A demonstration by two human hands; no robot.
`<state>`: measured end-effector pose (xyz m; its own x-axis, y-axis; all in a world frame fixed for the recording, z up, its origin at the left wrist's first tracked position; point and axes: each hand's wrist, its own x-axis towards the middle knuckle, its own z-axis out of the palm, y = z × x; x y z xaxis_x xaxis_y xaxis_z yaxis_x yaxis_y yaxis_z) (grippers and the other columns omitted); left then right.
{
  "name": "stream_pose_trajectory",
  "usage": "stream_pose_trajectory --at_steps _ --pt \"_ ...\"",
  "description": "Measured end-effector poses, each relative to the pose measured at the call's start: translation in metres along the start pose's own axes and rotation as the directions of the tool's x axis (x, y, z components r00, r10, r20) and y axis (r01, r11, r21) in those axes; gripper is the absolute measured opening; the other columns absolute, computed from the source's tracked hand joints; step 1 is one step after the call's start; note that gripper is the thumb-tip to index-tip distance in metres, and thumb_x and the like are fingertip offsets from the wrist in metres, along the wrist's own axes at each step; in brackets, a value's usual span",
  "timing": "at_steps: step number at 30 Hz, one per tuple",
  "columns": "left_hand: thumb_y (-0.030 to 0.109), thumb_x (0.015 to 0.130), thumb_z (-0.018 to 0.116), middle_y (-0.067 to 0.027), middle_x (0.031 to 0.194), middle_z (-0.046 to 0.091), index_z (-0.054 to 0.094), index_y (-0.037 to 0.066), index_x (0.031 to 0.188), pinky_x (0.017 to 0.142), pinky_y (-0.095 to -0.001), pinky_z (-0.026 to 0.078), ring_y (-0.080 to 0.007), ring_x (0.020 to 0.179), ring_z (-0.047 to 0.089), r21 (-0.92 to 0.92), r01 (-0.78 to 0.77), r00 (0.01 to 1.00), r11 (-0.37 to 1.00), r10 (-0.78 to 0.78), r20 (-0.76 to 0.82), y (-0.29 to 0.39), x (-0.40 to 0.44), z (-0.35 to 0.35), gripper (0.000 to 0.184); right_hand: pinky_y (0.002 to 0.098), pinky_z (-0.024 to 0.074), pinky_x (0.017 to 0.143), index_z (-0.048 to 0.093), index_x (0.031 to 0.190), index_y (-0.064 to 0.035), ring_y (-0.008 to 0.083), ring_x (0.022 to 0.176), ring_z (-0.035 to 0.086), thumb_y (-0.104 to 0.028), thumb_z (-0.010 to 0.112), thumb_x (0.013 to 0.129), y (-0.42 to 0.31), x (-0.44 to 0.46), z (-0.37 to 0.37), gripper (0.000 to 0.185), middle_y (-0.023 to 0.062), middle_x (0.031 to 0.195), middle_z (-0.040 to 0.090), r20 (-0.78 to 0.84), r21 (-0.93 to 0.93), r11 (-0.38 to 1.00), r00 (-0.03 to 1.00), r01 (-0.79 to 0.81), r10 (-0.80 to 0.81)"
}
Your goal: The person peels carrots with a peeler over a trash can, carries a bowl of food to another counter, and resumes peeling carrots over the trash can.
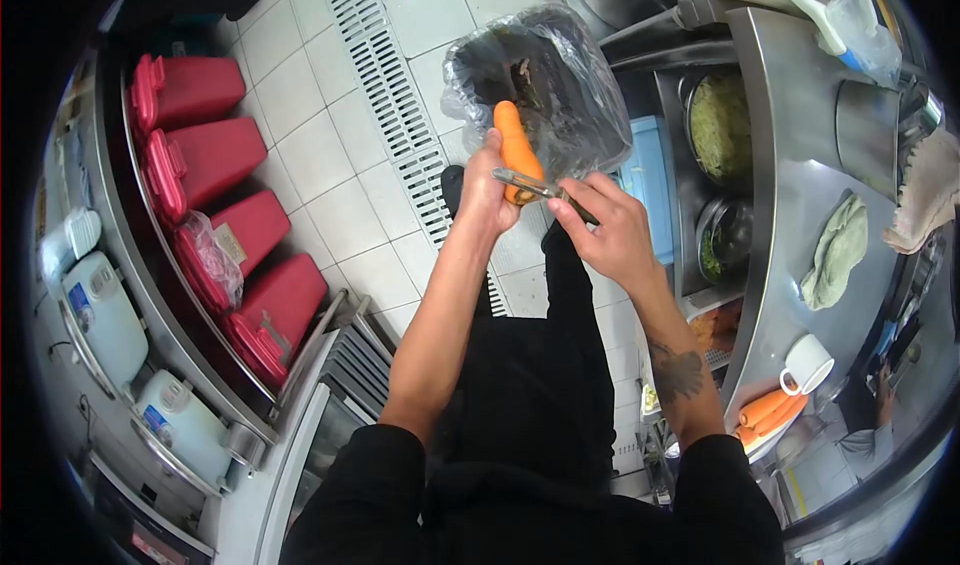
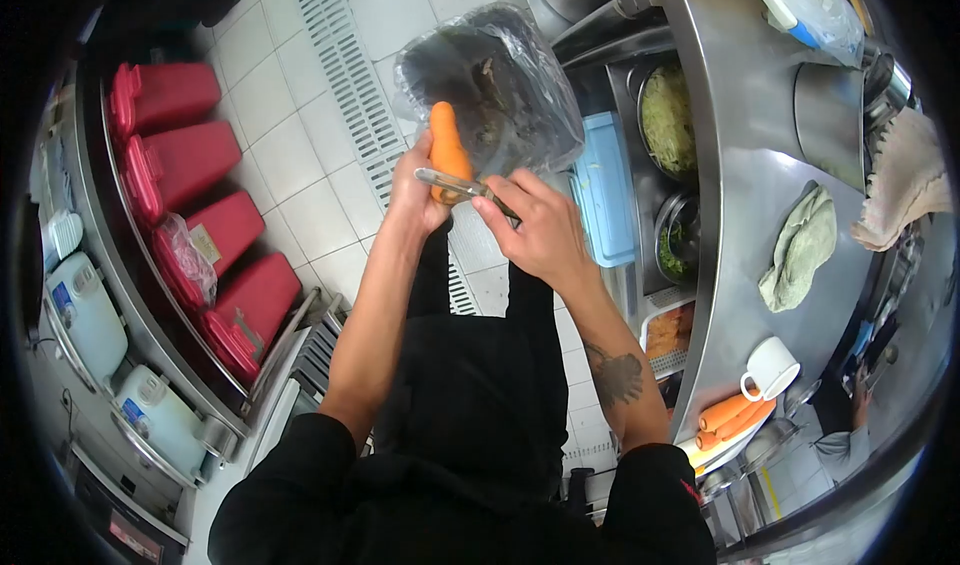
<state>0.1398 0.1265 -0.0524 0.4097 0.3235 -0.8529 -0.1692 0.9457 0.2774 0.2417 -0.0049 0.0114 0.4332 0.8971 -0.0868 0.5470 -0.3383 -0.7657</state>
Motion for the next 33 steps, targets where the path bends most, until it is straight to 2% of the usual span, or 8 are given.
stream_pose_trajectory --at_steps 4,6,8,13,19,28,30,33 --pt "0.038 0.104 0.036 -0.0076 0.091 0.055 0.048 0.003 0.116 0.066 -0.0350 0.053 -0.0172 0.075 0.059 0.055 0.009 1.000 0.998 -0.009 0.008 0.004 0.001 -0.002 0.039 0.0367 0.0477 0.060 0.068 0.096 -0.0011 0.0297 0.066 0.061 -0.021 0.069 0.086 0.013 0.010 0.015 0.022 0.0117 0.077 0.060 -0.049 0.024 1.000 0.999 0.000 0.001" --pt "0.043 0.103 0.035 -0.0098 0.089 0.057 0.048 0.003 0.117 0.058 -0.0397 0.055 -0.0209 0.071 0.060 0.246 0.091 0.995 0.965 -0.097 0.009 0.000 -0.003 -0.003 0.044 0.0389 0.0470 0.058 0.069 0.095 -0.0027 0.0309 0.065 0.061 -0.023 0.068 0.087 0.019 0.017 0.019 0.022 0.0114 0.076 0.059 -0.106 0.047 0.999 0.994 0.003 0.001" --pt "0.044 0.102 0.034 -0.0101 0.090 0.057 0.048 0.003 0.117 0.058 -0.0407 0.056 -0.0217 0.071 0.060 0.279 0.065 0.995 0.958 -0.085 0.061 -0.002 -0.001 -0.010 0.045 0.0367 0.0463 0.060 0.069 0.093 -0.0006 0.0301 0.066 0.061 -0.022 0.068 0.088 0.027 0.026 0.009 0.022 0.0135 0.072 0.059 0.029 0.259 0.934 0.969 -0.244 0.246" --pt "0.042 0.103 0.034 -0.0098 0.092 0.057 0.050 0.003 0.115 0.066 -0.0380 0.054 -0.0217 0.076 0.060 0.159 0.077 0.996 0.984 -0.084 0.034 0.013 0.004 -0.015 0.043 0.0360 0.0460 0.062 0.068 0.093 0.0045 0.0295 0.068 0.062 -0.021 0.068 0.087 0.017 0.015 -0.001 0.026 0.0152 0.074 0.061 0.196 0.268 0.960 0.980 -0.080 0.027" --pt "0.039 0.104 0.037 -0.0107 0.097 0.058 0.051 0.001 0.116 0.072 -0.0373 0.054 -0.0209 0.083 0.061 0.129 0.044 0.998 0.991 -0.049 0.036 0.010 0.005 -0.010 0.042 0.0352 0.0472 0.064 0.069 0.094 0.0034 0.0299 0.071 0.063 -0.022 0.068 0.087 0.015 0.020 -0.002 0.026 0.0152 0.077 0.062 0.226 0.265 0.953 0.970 -0.146 0.085" --pt "0.042 0.103 0.033 -0.0091 0.086 0.057 0.051 0.003 0.111 0.055 -0.0414 0.057 -0.0197 0.069 0.060 0.291 0.156 0.988 0.944 -0.152 -0.034 0.002 -0.012 -0.021 0.043 0.0349 0.0501 0.071 0.071 0.096 -0.0010 0.0309 0.083 0.067 -0.025 0.067 0.087 0.073 0.054 0.052 0.026 0.0163 0.089 0.069 0.200 0.293 0.941 0.973 -0.169 0.112" --pt "0.041 0.103 0.034 -0.0090 0.084 0.057 0.051 0.004 0.111 0.055 -0.0402 0.056 -0.0195 0.066 0.060 0.311 0.174 0.984 0.934 -0.173 -0.033 0.003 -0.013 -0.025 0.041 0.0346 0.0508 0.076 0.071 0.099 -0.0015 0.0306 0.087 0.068 -0.027 0.068 0.087 0.094 0.067 0.068 0.029 0.0173 0.092 0.070 0.210 0.297 0.934 0.968 -0.196 0.137" --pt "0.040 0.103 0.035 -0.0093 0.084 0.058 0.051 0.004 0.110 0.055 -0.0389 0.054 -0.0200 0.066 0.060 0.339 0.205 0.977 0.918 -0.210 -0.022 0.006 -0.024 -0.019 0.040 0.0340 0.0506 0.076 0.071 0.101 -0.0031 0.0270 0.084 0.070 -0.035 0.066 0.087 0.117 0.080 0.080 0.035 0.0184 0.088 0.070 0.192 0.223 0.877 0.901 -0.425 0.388"
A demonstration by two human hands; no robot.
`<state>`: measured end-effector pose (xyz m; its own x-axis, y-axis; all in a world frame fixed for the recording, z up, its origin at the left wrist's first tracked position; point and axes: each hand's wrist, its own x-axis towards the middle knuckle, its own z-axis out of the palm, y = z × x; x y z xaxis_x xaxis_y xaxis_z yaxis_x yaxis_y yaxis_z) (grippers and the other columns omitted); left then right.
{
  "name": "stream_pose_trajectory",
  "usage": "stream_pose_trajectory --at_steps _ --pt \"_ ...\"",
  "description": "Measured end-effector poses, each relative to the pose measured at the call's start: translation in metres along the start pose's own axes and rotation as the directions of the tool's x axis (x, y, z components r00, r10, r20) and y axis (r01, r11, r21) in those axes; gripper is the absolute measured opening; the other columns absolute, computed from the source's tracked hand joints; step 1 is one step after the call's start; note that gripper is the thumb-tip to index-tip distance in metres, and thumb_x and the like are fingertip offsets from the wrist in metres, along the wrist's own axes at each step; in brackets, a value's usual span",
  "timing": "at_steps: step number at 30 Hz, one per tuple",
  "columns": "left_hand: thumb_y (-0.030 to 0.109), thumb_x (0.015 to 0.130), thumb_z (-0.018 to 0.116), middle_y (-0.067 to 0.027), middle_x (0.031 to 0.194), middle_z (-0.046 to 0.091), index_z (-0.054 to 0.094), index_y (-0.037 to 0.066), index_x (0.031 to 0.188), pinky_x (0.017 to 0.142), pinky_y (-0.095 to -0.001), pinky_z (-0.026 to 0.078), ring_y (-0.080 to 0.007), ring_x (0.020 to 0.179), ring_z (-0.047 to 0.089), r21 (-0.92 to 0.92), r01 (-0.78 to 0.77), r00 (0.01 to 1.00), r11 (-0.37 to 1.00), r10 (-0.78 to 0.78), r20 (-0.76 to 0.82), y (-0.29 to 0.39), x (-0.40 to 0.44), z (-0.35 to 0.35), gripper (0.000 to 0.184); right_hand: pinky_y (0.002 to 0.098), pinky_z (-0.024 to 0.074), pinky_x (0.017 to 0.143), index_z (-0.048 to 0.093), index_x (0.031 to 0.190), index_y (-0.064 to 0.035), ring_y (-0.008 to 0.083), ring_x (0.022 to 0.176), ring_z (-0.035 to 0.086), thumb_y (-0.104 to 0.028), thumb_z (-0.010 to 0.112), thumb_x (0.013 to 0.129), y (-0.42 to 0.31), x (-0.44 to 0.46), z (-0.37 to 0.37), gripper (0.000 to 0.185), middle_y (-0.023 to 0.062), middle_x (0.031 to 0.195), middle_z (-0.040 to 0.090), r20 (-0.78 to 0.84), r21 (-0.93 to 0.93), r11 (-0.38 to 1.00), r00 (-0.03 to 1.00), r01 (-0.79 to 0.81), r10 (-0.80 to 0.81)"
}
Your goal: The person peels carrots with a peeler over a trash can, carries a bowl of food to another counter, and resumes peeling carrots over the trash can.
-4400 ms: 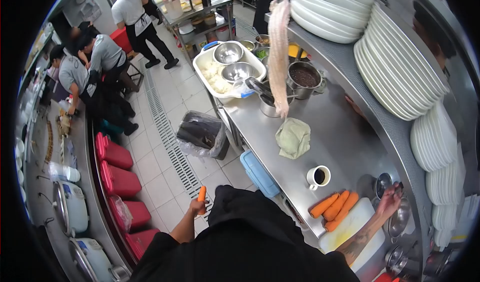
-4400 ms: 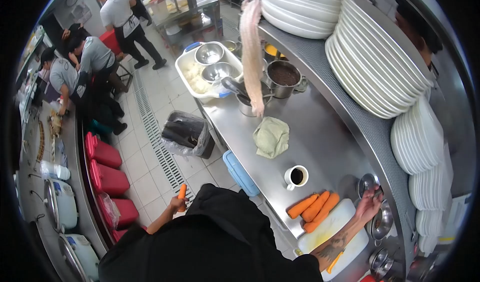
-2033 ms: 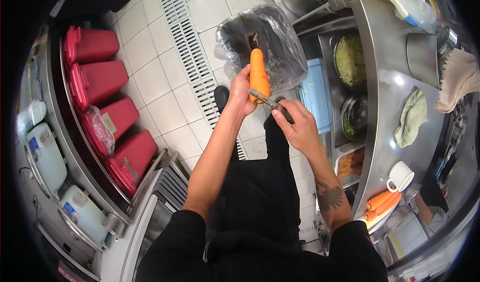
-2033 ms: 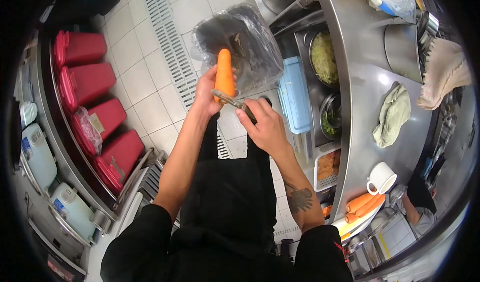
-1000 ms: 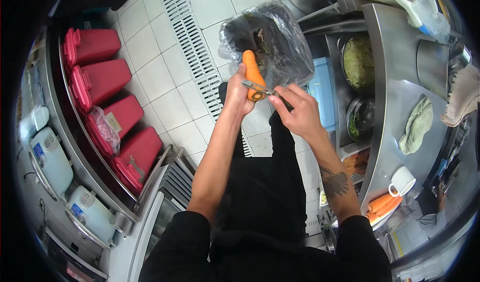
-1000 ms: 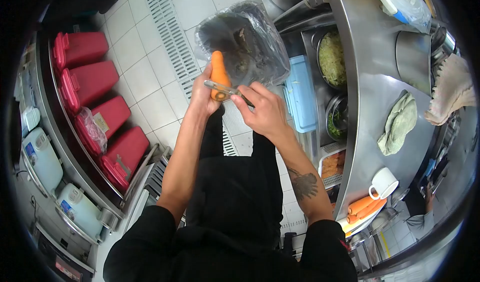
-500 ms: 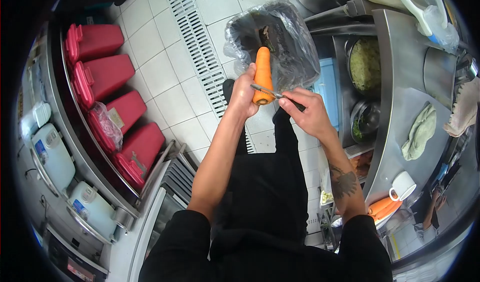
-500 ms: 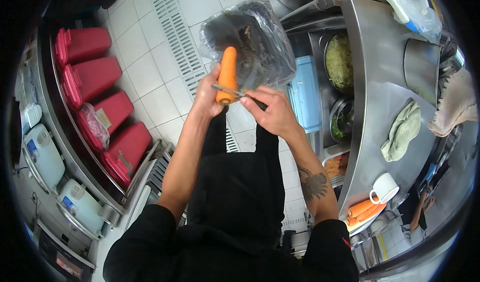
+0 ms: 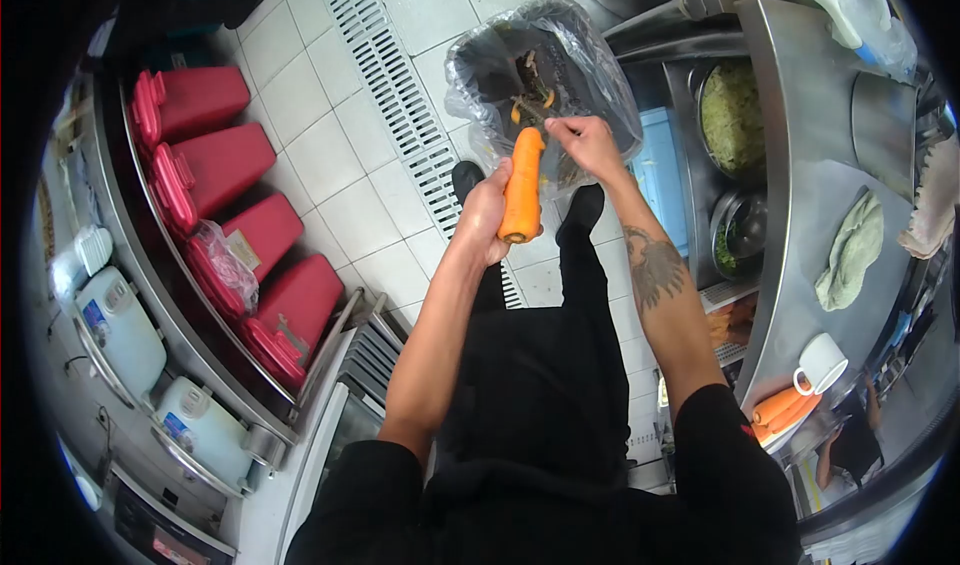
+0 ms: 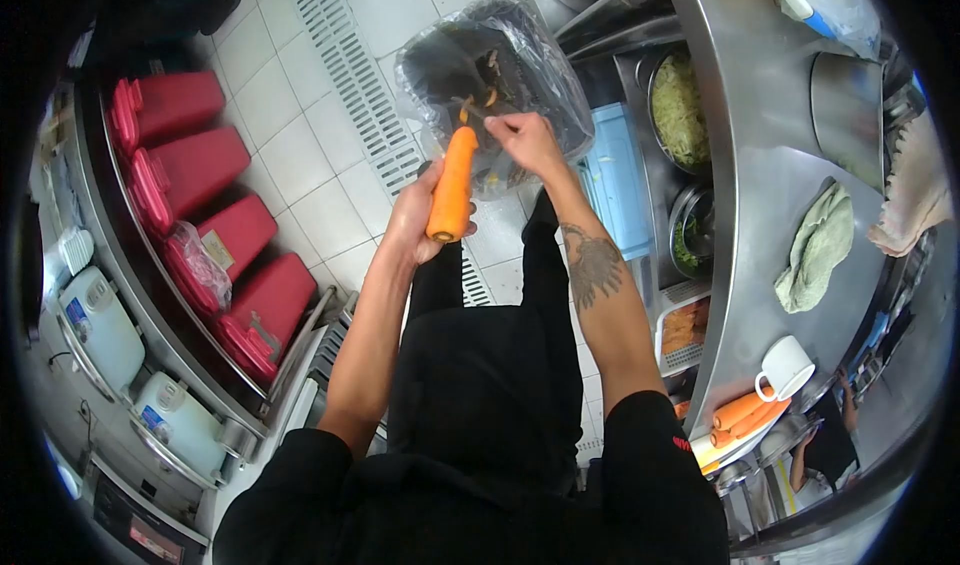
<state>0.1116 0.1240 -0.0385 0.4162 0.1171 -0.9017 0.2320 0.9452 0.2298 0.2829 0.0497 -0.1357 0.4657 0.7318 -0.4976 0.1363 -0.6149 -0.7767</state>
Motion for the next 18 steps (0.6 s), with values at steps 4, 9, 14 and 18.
stream_pose_trajectory --at_steps 4,9,14,18 --pt "0.037 0.103 0.034 -0.0110 0.088 0.059 0.050 0.003 0.112 0.057 -0.0387 0.052 -0.0217 0.070 0.060 -0.105 -0.166 0.986 0.981 0.165 -0.014 -0.003 0.028 -0.012 0.038 0.0352 0.0500 0.071 0.071 0.098 -0.0014 0.0286 0.077 0.068 -0.033 0.067 0.087 -0.005 -0.013 -0.007 0.033 0.0162 0.086 0.070 -0.122 0.032 0.996 0.989 0.085 -0.080" --pt "0.034 0.103 0.035 -0.0124 0.089 0.060 0.049 0.003 0.114 0.064 -0.0397 0.052 -0.0233 0.076 0.060 -0.245 -0.154 0.987 0.957 0.163 0.014 0.015 0.053 -0.004 0.035 0.0371 0.0491 0.065 0.070 0.095 -0.0003 0.0328 0.069 0.064 -0.026 0.069 0.086 -0.057 -0.080 -0.022 0.027 0.0138 0.082 0.065 -0.075 -0.099 0.939 0.939 0.329 -0.337" --pt "0.033 0.103 0.038 -0.0120 0.087 0.059 0.048 0.001 0.114 0.064 -0.0391 0.053 -0.0251 0.076 0.061 -0.317 -0.181 0.983 0.931 0.184 -0.020 0.024 0.054 0.006 0.035 0.0373 0.0489 0.060 0.069 0.092 -0.0014 0.0324 0.068 0.063 -0.024 0.070 0.085 -0.074 -0.100 -0.030 0.023 0.0130 0.078 0.061 -0.048 -0.164 0.917 0.925 0.364 -0.376" --pt "0.033 0.103 0.040 -0.0126 0.088 0.057 0.048 0.000 0.115 0.064 -0.0391 0.054 -0.0248 0.076 0.061 -0.336 -0.227 0.974 0.914 0.217 -0.068 0.021 0.053 0.010 0.035 0.0376 0.0490 0.059 0.069 0.093 -0.0013 0.0319 0.068 0.063 -0.025 0.070 0.085 -0.072 -0.096 -0.029 0.025 0.0127 0.079 0.062 -0.063 -0.200 0.907 0.919 0.371 -0.390"
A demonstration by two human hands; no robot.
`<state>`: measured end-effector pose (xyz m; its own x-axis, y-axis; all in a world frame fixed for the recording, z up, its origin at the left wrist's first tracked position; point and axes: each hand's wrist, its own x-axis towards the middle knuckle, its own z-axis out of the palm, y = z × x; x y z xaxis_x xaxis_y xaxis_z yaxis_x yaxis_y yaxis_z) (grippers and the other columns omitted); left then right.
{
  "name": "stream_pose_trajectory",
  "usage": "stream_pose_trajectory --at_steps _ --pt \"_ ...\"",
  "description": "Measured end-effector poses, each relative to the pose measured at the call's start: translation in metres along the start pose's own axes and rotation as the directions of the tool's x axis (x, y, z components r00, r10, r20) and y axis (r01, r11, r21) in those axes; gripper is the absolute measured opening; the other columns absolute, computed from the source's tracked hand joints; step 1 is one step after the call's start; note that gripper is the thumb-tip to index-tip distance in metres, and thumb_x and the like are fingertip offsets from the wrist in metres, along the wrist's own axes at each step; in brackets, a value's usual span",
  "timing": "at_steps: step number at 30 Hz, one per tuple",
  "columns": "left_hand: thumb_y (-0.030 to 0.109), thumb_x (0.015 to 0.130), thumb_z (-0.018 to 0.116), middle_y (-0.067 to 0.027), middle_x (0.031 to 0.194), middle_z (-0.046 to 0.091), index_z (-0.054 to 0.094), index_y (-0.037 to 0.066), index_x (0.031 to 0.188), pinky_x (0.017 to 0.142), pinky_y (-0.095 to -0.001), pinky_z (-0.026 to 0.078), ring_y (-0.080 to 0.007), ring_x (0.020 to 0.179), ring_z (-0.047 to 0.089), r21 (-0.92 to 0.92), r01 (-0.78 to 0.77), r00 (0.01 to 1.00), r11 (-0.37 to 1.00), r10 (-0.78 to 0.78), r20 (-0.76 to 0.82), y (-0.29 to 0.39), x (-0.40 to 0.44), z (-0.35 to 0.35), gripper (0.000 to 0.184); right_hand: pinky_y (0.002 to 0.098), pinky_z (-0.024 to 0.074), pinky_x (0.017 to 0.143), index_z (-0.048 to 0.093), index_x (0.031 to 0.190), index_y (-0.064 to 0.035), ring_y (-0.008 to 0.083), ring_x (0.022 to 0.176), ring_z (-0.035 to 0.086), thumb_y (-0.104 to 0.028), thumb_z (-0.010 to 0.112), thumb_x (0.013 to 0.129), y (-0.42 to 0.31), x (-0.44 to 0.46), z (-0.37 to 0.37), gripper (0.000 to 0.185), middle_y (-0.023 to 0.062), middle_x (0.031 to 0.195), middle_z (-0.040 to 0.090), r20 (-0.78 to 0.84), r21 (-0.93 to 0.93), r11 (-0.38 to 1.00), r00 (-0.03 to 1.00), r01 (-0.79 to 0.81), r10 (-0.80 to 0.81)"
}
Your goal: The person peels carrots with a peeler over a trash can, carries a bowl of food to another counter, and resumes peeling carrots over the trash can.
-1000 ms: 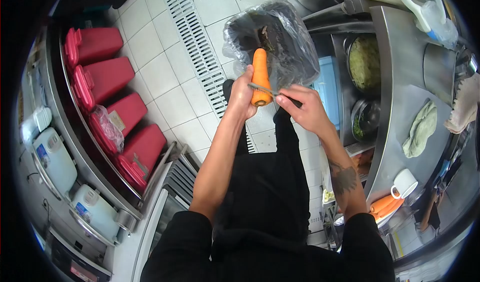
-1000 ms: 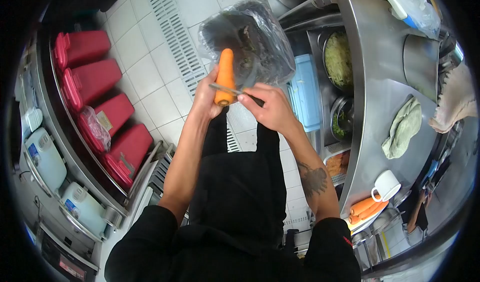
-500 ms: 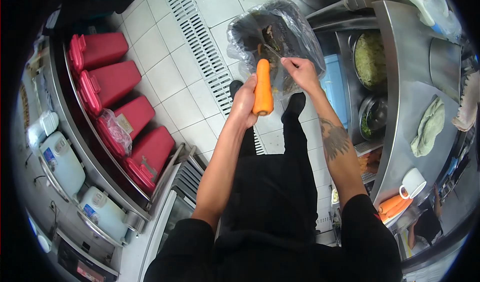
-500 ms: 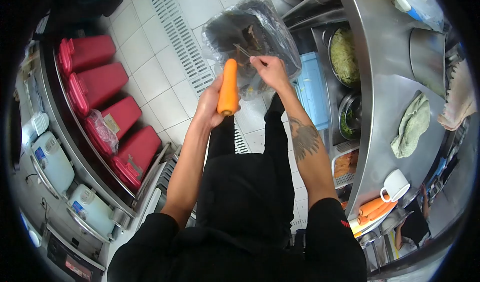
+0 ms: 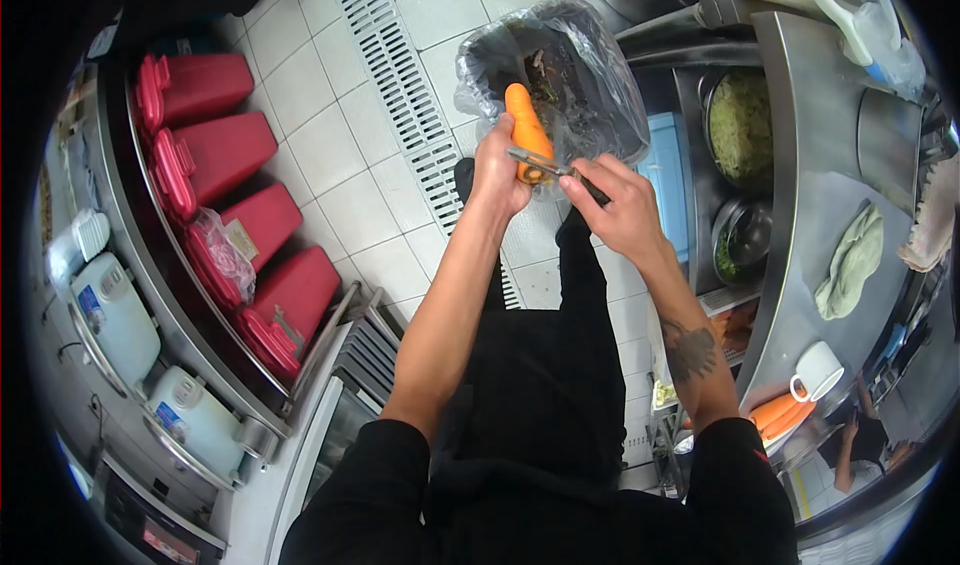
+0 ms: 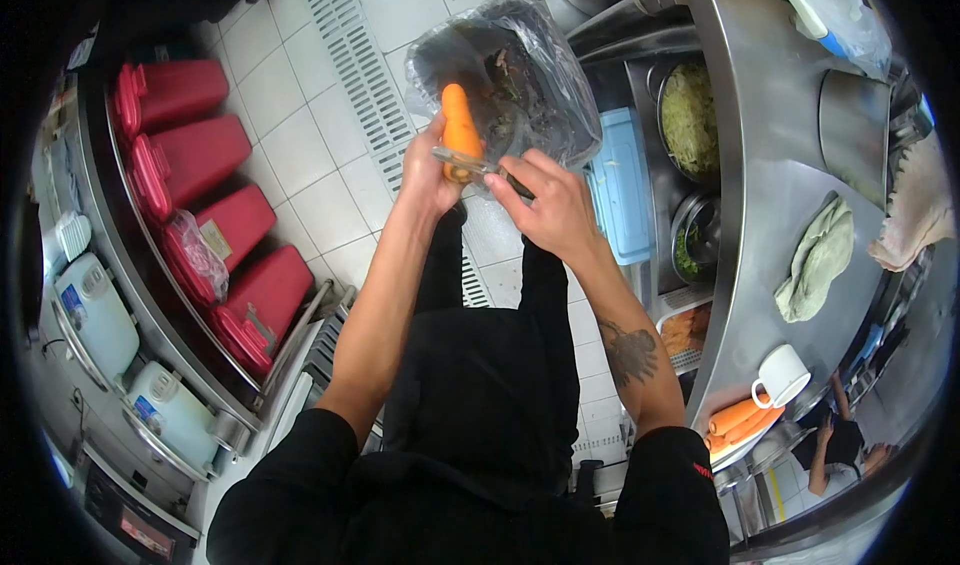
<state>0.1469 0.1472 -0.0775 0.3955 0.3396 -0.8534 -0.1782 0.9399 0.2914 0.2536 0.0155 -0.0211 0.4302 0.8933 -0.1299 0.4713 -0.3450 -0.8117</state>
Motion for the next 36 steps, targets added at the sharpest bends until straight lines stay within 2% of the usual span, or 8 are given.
stream_pose_trajectory --at_steps 7,9,12,15,24,27,33,36 --pt "0.034 0.103 0.036 -0.0108 0.092 0.057 0.048 0.001 0.114 0.064 -0.0367 0.053 -0.0203 0.076 0.060 0.154 0.020 0.998 0.988 -0.011 -0.059 -0.002 -0.013 0.000 0.036 0.0400 0.0491 0.063 0.070 0.096 -0.0017 0.0339 0.072 0.063 -0.027 0.068 0.088 0.018 0.010 0.022 0.026 0.0139 0.079 0.063 -0.102 -0.008 0.999 0.994 -0.032 0.031" --pt "0.034 0.104 0.035 -0.0102 0.092 0.056 0.048 0.004 0.117 0.062 -0.0370 0.053 -0.0191 0.076 0.060 0.221 0.058 0.993 0.974 -0.079 0.090 -0.011 -0.021 -0.001 0.034 0.0390 0.0487 0.064 0.070 0.096 -0.0009 0.0343 0.072 0.063 -0.027 0.067 0.088 0.026 0.018 0.012 0.028 0.0140 0.078 0.063 -0.082 0.068 0.991 0.989 -0.119 0.124" --pt "0.034 0.103 0.036 -0.0105 0.091 0.056 0.047 0.006 0.120 0.059 -0.0392 0.054 -0.0208 0.074 0.060 0.204 0.051 0.998 0.978 -0.058 0.031 -0.002 -0.023 -0.005 0.034 0.0303 0.0435 0.061 0.069 0.096 0.0018 0.0173 0.065 0.056 -0.020 0.068 0.089 0.018 0.020 0.003 0.023 0.0100 0.072 0.060 0.071 0.189 0.973 0.990 -0.136 0.125" --pt "0.035 0.103 0.037 -0.0113 0.090 0.056 0.047 0.005 0.119 0.060 -0.0409 0.054 -0.0228 0.072 0.060 0.181 0.048 0.999 0.982 -0.048 -0.003 0.003 -0.017 -0.007 0.036 0.0345 0.0467 0.062 0.070 0.095 0.0006 0.0265 0.066 0.062 -0.026 0.067 0.089 0.008 0.009 -0.008 0.027 0.0148 0.077 0.064 0.255 0.157 0.978 0.962 -0.138 0.095" --pt "0.037 0.103 0.037 -0.0123 0.090 0.056 0.048 0.001 0.114 0.056 -0.0399 0.054 -0.0227 0.073 0.061 0.157 0.042 0.999 0.987 -0.045 0.012 0.000 -0.020 -0.018 0.040 0.0356 0.0480 0.064 0.070 0.094 0.0010 0.0280 0.070 0.064 -0.026 0.069 0.088 0.027 0.015 0.017 0.027 0.0146 0.079 0.066 0.208 0.237 0.966 0.977 -0.100 0.050" --pt "0.038 0.103 0.036 -0.0121 0.089 0.057 0.048 0.000 0.115 0.057 -0.0384 0.056 -0.0215 0.074 0.062 0.279 0.123 0.992 0.952 -0.129 0.003 -0.007 -0.034 -0.018 0.042 0.0359 0.0497 0.070 0.071 0.094 -0.0007 0.0267 0.076 0.067 -0.027 0.068 0.088 0.060 0.027 0.041 0.027 0.0156 0.082 0.068 0.159 0.285 0.951 0.984 -0.122 0.079" --pt "0.037 0.103 0.036 -0.0123 0.086 0.056 0.047 0.002 0.116 0.057 -0.0399 0.056 -0.0231 0.074 0.061 0.270 0.175 0.982 0.947 -0.187 0.021 -0.010 -0.052 -0.014 0.039 0.0349 0.0496 0.070 0.072 0.091 -0.0018 0.0199 0.073 0.067 -0.037 0.067 0.087 0.123 0.049 0.066 0.036 0.0171 0.073 0.067 0.102 0.227 0.904 0.932 -0.362 0.348" --pt "0.037 0.104 0.035 -0.0122 0.086 0.056 0.046 0.003 0.117 0.060 -0.0413 0.054 -0.0246 0.074 0.060 0.135 0.130 0.990 0.982 -0.136 0.039 -0.008 -0.032 -0.026 0.038 0.0300 0.0455 0.061 0.072 0.094 -0.0011 0.0130 0.065 0.059 -0.034 0.067 0.088 0.104 0.047 0.054 0.034 0.0092 0.070 0.066 0.098 0.174 0.856 0.874 -0.487 0.477"
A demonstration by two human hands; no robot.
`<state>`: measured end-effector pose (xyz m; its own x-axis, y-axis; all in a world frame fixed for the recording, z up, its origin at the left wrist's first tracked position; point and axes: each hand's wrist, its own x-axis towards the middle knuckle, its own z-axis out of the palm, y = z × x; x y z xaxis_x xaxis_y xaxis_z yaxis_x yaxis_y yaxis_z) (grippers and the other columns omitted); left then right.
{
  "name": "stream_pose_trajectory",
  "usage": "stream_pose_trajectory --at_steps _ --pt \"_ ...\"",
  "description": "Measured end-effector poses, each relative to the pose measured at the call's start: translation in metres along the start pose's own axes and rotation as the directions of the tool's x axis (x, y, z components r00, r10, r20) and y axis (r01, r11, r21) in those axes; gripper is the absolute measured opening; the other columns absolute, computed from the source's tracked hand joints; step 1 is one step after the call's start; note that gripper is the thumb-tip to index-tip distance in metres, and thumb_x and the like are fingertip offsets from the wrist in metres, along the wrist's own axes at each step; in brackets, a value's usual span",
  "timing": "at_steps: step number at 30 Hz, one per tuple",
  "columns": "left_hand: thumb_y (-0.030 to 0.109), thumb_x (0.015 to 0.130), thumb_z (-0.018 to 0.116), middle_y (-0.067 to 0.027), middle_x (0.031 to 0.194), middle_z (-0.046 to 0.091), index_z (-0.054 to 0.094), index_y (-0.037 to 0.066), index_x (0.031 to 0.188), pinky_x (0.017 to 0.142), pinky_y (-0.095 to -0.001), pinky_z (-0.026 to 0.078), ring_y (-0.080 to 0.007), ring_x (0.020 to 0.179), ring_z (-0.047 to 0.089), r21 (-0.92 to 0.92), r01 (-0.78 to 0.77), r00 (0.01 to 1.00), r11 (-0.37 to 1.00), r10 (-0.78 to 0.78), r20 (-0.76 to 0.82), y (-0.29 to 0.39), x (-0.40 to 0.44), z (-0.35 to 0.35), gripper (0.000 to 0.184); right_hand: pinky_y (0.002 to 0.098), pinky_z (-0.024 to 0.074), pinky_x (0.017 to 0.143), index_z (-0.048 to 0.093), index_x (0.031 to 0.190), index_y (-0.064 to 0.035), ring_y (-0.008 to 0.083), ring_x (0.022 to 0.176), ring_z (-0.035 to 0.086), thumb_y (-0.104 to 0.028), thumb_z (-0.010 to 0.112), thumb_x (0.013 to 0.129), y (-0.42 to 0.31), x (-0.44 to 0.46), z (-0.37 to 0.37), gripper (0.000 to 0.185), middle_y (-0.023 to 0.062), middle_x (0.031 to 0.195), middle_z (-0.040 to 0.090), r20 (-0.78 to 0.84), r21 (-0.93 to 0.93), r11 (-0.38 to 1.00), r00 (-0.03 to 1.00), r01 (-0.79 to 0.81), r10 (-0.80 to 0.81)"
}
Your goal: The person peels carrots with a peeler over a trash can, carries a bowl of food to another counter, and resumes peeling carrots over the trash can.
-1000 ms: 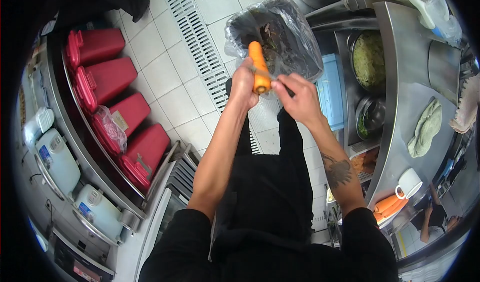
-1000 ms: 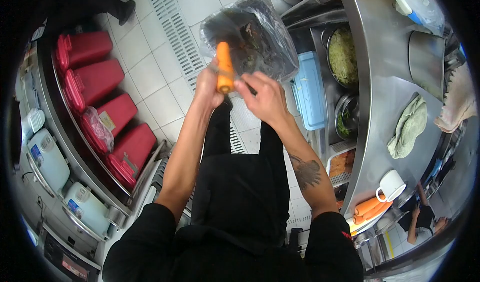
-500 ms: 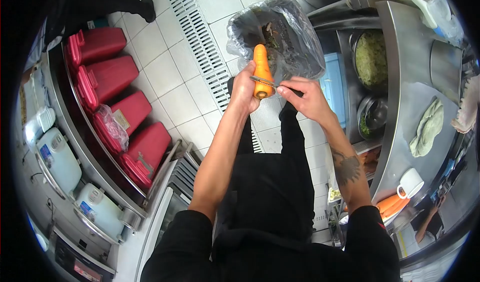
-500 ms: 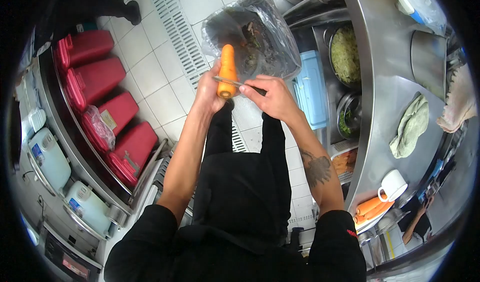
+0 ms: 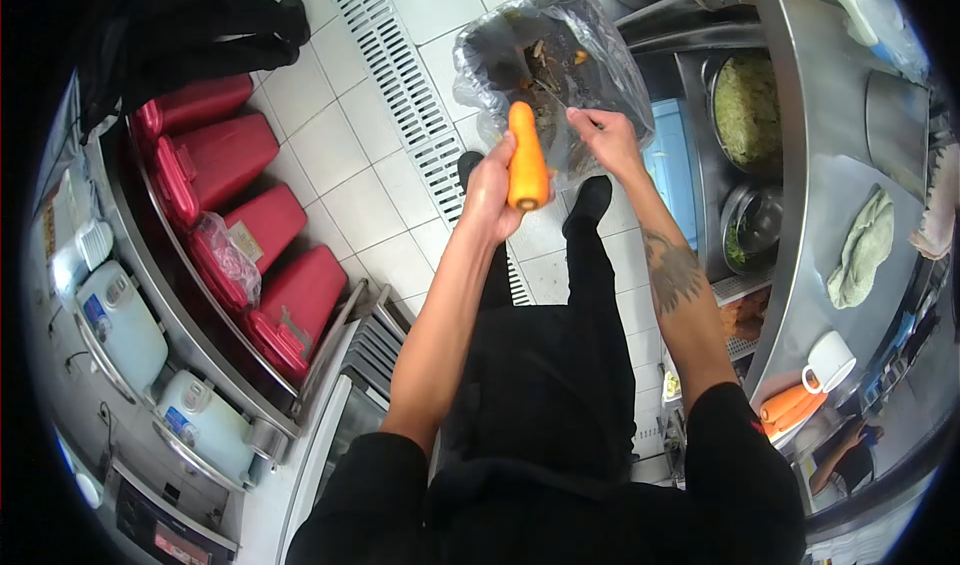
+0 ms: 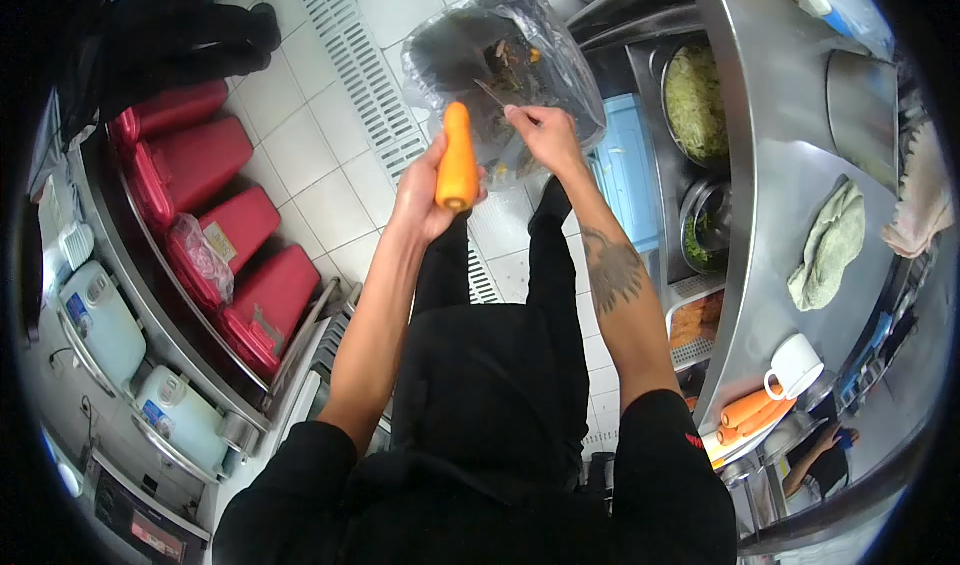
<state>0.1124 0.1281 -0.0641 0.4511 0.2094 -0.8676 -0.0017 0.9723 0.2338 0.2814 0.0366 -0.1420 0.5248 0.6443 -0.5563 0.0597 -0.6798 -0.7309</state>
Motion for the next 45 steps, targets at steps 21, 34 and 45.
stream_pose_trajectory --at_steps 21,34,45 --pt "0.035 0.103 0.036 -0.0130 0.096 0.055 0.046 0.001 0.119 0.058 -0.0453 0.054 -0.0246 0.076 0.060 -0.070 -0.104 0.993 0.992 0.100 -0.058 -0.004 0.007 0.011 0.038 0.0323 0.0458 0.063 0.068 0.094 0.0038 0.0247 0.068 0.060 -0.020 0.067 0.089 -0.067 -0.082 -0.031 0.025 0.0125 0.076 0.062 0.031 -0.029 0.916 0.917 0.399 -0.398" --pt "0.037 0.103 0.035 -0.0102 0.085 0.056 0.048 0.002 0.113 0.057 -0.0407 0.053 -0.0211 0.070 0.059 0.070 0.030 0.999 0.997 -0.033 0.034 -0.011 -0.008 0.001 0.038 0.0348 0.0491 0.066 0.072 0.096 -0.0019 0.0270 0.075 0.067 -0.029 0.068 0.088 -0.025 -0.037 -0.004 0.029 0.0147 0.081 0.068 0.082 0.146 0.903 0.905 0.403 -0.417" --pt "0.034 0.103 0.038 -0.0088 0.085 0.056 0.049 0.005 0.111 0.058 -0.0379 0.050 -0.0213 0.073 0.058 0.008 0.002 0.998 1.000 -0.001 -0.070 -0.004 0.011 -0.015 0.033 0.0383 0.0503 0.071 0.070 0.101 -0.0010 0.0325 0.079 0.067 -0.036 0.066 0.088 -0.030 -0.055 -0.005 0.038 0.0172 0.088 0.067 0.011 -0.037 0.957 0.957 0.289 -0.289"
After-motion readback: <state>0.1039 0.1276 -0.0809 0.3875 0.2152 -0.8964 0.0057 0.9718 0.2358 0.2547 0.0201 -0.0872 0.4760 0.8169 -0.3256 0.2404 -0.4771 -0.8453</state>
